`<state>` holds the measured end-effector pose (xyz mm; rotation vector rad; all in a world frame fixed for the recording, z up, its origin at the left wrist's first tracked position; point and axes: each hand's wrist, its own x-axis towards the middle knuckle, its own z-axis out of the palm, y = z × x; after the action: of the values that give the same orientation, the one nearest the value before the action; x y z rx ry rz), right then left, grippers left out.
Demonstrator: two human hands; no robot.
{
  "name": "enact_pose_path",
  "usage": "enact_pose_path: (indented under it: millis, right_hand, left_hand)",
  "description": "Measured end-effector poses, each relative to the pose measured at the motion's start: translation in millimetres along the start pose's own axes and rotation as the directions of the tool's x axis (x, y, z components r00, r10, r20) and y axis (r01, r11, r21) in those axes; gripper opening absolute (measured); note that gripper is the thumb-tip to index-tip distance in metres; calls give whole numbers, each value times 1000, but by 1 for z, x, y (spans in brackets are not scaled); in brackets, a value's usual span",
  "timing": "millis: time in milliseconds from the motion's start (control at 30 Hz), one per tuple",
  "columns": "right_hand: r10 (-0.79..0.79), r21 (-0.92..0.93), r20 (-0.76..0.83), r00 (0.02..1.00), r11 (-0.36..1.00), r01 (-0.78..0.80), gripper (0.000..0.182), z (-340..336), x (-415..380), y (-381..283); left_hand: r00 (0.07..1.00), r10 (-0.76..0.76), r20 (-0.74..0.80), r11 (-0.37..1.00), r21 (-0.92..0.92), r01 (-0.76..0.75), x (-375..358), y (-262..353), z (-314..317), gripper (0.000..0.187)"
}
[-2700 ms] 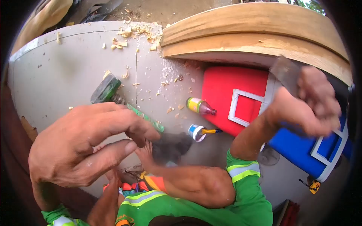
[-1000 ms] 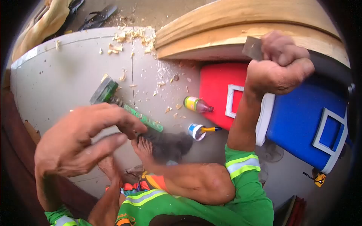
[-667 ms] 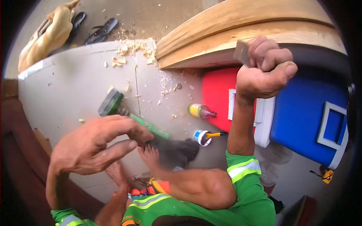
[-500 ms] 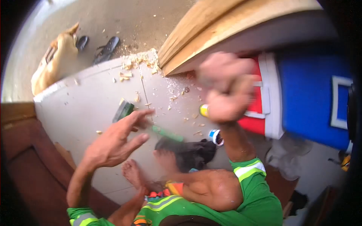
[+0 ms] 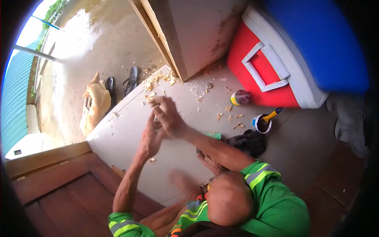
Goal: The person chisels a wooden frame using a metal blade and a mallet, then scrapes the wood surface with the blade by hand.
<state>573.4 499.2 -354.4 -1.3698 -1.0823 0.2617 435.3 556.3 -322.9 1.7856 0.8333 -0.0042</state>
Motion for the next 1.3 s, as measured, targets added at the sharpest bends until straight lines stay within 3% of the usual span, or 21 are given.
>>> enact_pose_path:
  millis: [33, 67, 100, 133, 167, 267, 367, 433, 467, 567, 667, 800, 833, 867, 967, 1000, 1067, 1100, 1200, 1233, 1300]
  right_hand:
    - [66, -35, 10, 998, 997, -66, 29, -5, -7, 20]
    - [138, -71, 74, 988, 989, -133, 29, -6, -21, 53]
    - [123, -346, 237, 964, 938, -34, 30, -6, -53, 101]
    - [389, -489, 269, 881, 843, -223, 35, -21, -63, 88]
    - [431, -580, 342, 835, 796, -173, 43, -26, -92, 104]
    - [458, -656, 431, 777, 751, -79, 43, -30, -139, 108]
    - [391, -638, 571, 722, 764, 91, 49, -11, -166, 147]
    - [510, -604, 571, 643, 792, -91, 43, -25, -135, 124]
    - [557, -582, 581, 593, 794, -176, 40, -34, -112, 107]
    - [568, -531, 628, 532, 813, -240, 37, -79, -67, 73]
    - [576, -505, 613, 541, 812, -292, 36, -123, -40, 62]
    - [461, -325, 574, 677, 887, -328, 42, -181, -7, 26]
    - [413, -245, 569, 711, 911, -333, 44, -191, -2, 24]
    - [367, -162, 556, 746, 928, -336, 46, -198, 2, 19]
    - [411, -89, 556, 723, 894, -439, 39, -220, 22, -17]
    - [314, 1, 540, 781, 927, -374, 40, -227, 30, -42]
    - [226, 128, 476, 850, 938, -321, 38, -238, 35, -70]
    - [270, 98, 519, 811, 924, -370, 37, -249, 42, -95]
    - [298, -219, 402, 866, 949, -225, 36, -262, 39, -126]
    - [382, -329, 344, 858, 905, -272, 36, -268, 28, -143]
    - [396, -269, 332, 856, 910, -316, 32, -275, 29, -166]
  left_hand:
    - [1000, 29, -7, 1000, 10, -29, -1, 0, -8, 58]
    - [1000, 26, -17, 992, -126, -27, 4, -35, -17, 55]
    - [1000, -2, -29, 972, -234, -4, 3, -42, -28, 55]
    - [999, -30, -40, 940, -341, 15, 3, -46, -38, 54]
    - [998, -53, -37, 909, -416, 33, 2, -48, -50, 56]
    - [992, -65, -109, 898, -439, 11, -8, -14, -76, 64]
    - [992, 45, -122, 937, -339, -84, 5, 35, -106, 75]
    - [967, 191, -167, 947, -229, -227, 27, 79, -128, 75]
    - [964, 221, -150, 926, -278, -256, 34, 109, -137, 74]
    - [911, 396, -117, 901, -143, -410, 68, 191, -167, 64]
    - [858, 510, -64, 853, -93, -514, 84, 232, -171, 50]
    - [820, 548, -167, 798, -192, -572, 90, 216, -139, 39]
    - [824, 524, -216, 789, -242, -565, 94, 202, -132, 56]
    - [780, 596, -191, 723, -295, -625, 98, 189, -127, 54]
    - [729, 645, -229, 654, -327, -682, 102, 177, -112, 49]
    - [685, 702, -195, 577, -408, -707, 107, 171, -113, 49]
    - [717, 644, -268, 601, -402, -691, 104, 180, -103, 50]
    - [709, 650, -273, 580, -424, -695, 104, 181, -101, 52]
    - [632, 729, -263, 324, -681, -657, 99, 167, -83, 50]
    - [670, 691, -271, 299, -737, -606, 82, 154, -65, 50]
    - [661, 693, -289, 220, -788, -575, 62, 163, -57, 51]
